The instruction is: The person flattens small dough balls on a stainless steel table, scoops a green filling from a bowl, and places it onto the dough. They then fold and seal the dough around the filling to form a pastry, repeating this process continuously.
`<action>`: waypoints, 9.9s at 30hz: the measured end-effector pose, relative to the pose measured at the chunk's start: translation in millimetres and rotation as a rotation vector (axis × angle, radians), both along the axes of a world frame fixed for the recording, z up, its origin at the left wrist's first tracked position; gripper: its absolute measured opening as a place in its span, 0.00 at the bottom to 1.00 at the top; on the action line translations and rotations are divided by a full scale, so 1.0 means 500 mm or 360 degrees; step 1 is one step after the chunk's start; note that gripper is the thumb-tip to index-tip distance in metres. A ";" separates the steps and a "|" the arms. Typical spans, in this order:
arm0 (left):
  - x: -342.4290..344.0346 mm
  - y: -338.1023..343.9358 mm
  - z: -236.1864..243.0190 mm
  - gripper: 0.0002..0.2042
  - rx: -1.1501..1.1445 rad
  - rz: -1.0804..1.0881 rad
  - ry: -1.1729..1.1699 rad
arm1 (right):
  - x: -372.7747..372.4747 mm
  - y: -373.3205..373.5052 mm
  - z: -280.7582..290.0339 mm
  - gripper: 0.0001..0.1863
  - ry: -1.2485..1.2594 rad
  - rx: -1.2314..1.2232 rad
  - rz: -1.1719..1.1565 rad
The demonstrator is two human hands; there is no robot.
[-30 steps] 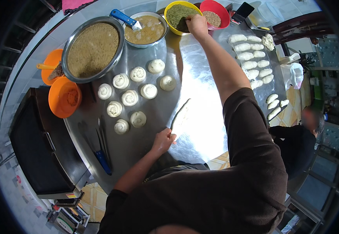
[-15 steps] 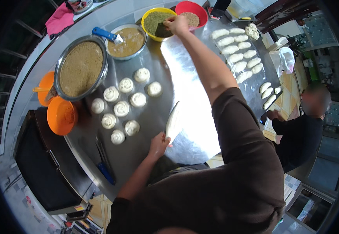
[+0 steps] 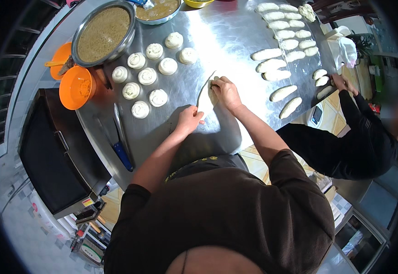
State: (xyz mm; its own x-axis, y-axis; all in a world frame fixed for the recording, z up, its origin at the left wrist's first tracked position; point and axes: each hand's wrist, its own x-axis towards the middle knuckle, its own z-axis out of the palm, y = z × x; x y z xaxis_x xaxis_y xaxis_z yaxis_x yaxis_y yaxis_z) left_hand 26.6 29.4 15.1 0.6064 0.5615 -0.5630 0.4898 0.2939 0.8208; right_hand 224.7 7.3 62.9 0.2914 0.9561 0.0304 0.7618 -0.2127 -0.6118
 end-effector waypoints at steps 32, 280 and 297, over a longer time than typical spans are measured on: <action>-0.009 -0.026 0.010 0.08 -0.0160 0.0223 -0.0102 | -0.021 -0.002 -0.015 0.09 -0.0103 -0.0265 -0.0238; -0.104 -0.033 0.236 0.19 -0.0702 0.0234 -0.0194 | 0.220 0.329 -0.100 0.37 -0.0868 0.0106 0.1320; -0.031 0.017 0.217 0.18 -0.0228 -0.0174 -0.0484 | -0.089 -0.053 -0.057 0.22 0.2363 -0.0223 -0.0386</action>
State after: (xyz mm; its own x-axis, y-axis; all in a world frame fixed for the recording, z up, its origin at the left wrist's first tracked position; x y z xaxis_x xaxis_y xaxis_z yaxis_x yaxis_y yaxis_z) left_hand 11.2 38.2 123.5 0.8106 0.4124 -0.4157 0.2642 0.3760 0.8882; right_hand 180.4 -19.3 34.5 0.1214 0.8518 -0.5096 -0.5730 -0.3591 -0.7367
